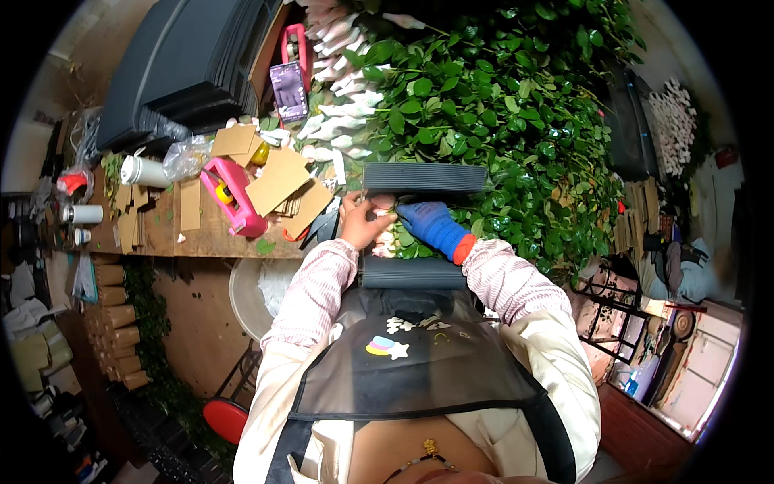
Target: The person arranges white flowers and green leaves into black trays. They place the flowers and leaves into the trays, then cover them with cardboard and secure them with tape.
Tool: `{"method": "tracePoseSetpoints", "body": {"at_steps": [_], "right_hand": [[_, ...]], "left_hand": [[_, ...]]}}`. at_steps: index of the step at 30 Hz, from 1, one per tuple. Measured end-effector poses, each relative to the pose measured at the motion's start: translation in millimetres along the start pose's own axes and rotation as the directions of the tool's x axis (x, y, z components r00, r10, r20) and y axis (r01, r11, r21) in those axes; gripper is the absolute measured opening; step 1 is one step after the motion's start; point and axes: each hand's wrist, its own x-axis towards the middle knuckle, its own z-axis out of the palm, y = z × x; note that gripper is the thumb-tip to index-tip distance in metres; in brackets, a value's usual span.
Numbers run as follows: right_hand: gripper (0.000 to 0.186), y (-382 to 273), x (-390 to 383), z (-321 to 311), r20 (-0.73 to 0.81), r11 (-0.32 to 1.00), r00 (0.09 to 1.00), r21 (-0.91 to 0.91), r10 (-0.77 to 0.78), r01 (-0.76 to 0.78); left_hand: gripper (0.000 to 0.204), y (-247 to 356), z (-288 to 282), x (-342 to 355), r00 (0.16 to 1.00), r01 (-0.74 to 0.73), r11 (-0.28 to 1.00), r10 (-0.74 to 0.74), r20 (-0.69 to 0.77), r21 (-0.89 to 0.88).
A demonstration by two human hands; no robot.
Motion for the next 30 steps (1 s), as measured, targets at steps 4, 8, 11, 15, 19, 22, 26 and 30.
{"method": "tracePoseSetpoints", "body": {"at_steps": [4, 8, 11, 15, 19, 22, 26, 30], "right_hand": [[0.030, -18.3, -15.6, -29.1, -0.007, 0.990, 0.997, 0.120, 0.073, -0.071], [0.036, -31.2, -28.6, -51.0, -0.241, 0.854, 0.960, 0.520, 0.141, 0.004], [0.043, -21.2, -30.2, -32.8, -0.173, 0.901, 0.972, 0.428, 0.157, -0.070], [0.046, -21.2, -26.8, -30.8, -0.090, 0.954, 0.994, 0.299, 0.057, -0.028], [0.045, -35.6, -20.6, -36.9, 0.011, 0.997, 0.997, 0.009, 0.075, -0.076], [0.044, -42.9, -12.3, -40.9, 0.109, 0.981, 0.986, -0.160, 0.129, -0.111], [0.046, -32.5, -6.0, -41.9, 0.185, 0.989, 0.980, -0.139, 0.073, -0.047], [0.048, -27.4, -9.6, -45.9, 0.167, 0.998, 0.986, -0.055, 0.025, -0.016]], "left_hand": [[0.047, -2.7, 6.8, -3.7, 0.996, 0.023, 0.997, -0.017, -0.083, 0.075], [0.047, 1.4, 10.0, -3.0, 0.997, 0.016, 0.999, -0.013, -0.079, 0.031], [0.046, 0.3, 9.1, -4.0, 0.997, 0.013, 0.998, -0.007, -0.082, 0.069], [0.046, 2.6, 7.5, -3.9, 0.997, 0.019, 0.997, -0.013, -0.077, 0.078], [0.046, -4.4, 8.5, -2.7, 0.997, 0.019, 0.998, -0.015, -0.070, 0.058], [0.045, -4.2, 10.3, -2.9, 0.998, 0.005, 0.999, -0.002, -0.070, 0.046], [0.041, -8.0, 9.5, -2.4, 0.999, 0.009, 0.999, -0.007, -0.049, 0.039], [0.041, 0.4, 7.1, -5.7, 0.999, 0.034, 0.999, -0.033, -0.024, 0.036]]}}
